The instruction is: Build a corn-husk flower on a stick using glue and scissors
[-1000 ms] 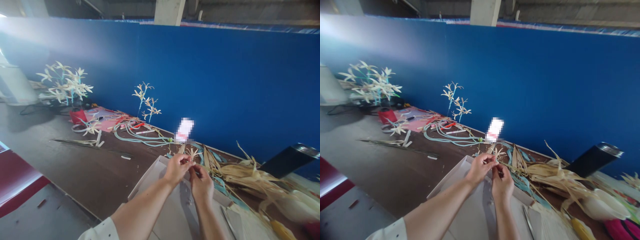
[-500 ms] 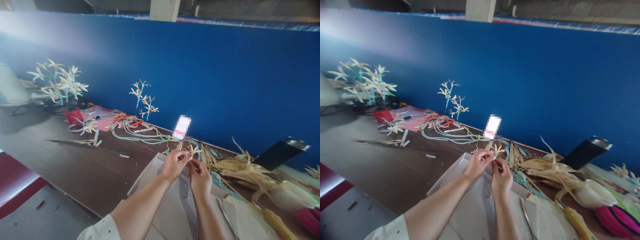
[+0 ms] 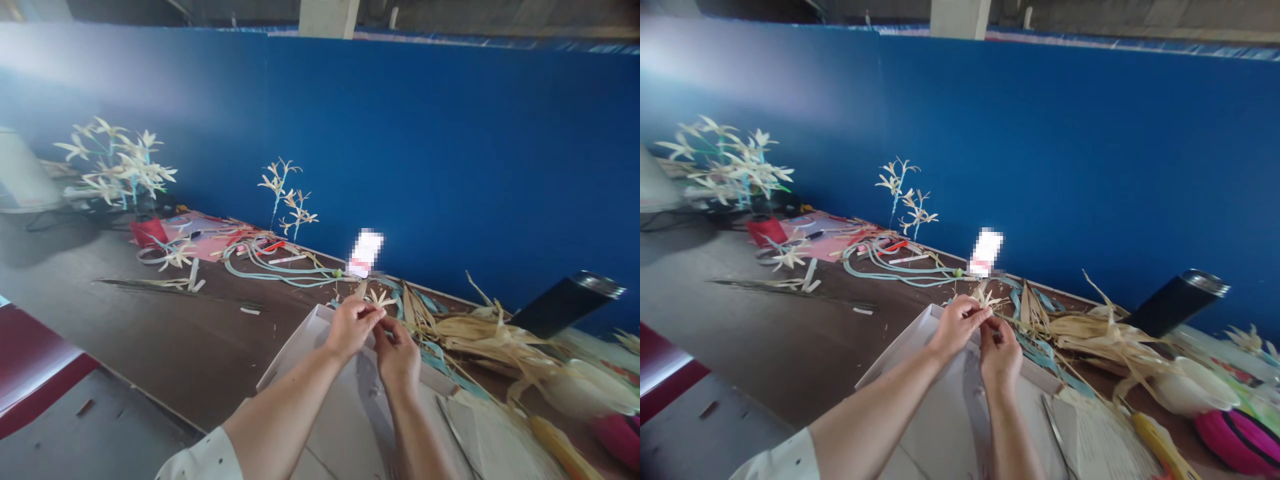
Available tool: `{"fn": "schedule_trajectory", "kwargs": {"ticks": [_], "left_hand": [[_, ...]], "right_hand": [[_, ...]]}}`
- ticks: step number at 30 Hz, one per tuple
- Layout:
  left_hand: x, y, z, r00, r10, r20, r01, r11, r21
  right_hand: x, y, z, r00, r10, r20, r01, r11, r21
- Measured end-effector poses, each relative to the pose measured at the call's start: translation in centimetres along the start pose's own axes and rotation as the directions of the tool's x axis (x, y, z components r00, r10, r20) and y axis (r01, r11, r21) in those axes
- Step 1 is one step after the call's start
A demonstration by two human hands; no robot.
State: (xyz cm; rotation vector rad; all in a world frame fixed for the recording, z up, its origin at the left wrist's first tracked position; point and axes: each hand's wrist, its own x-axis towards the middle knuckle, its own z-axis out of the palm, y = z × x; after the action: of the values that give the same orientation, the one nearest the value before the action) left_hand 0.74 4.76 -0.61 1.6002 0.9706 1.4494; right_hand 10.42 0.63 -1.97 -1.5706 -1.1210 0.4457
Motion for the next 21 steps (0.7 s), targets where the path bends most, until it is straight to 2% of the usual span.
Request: {"fn": "schedule_trajectory", "kwargs": {"ticks": [14, 21], "left_hand": [[0.0, 0.0, 0.0, 0.997, 0.055, -0.047, -0.052, 0.997, 0.057], [-0.1, -0.8, 0.2, 0.996, 0.084, -0.017, -0.083, 0.995, 0.055]], "right_hand": [[-0.4, -0.9, 0.2, 0.999, 0.052, 0.011, -0.052, 0.998, 0.022], [0.0, -0.4, 0.2, 0.999, 0.038, -0.004, -0.038, 0.999, -0.031]]}}
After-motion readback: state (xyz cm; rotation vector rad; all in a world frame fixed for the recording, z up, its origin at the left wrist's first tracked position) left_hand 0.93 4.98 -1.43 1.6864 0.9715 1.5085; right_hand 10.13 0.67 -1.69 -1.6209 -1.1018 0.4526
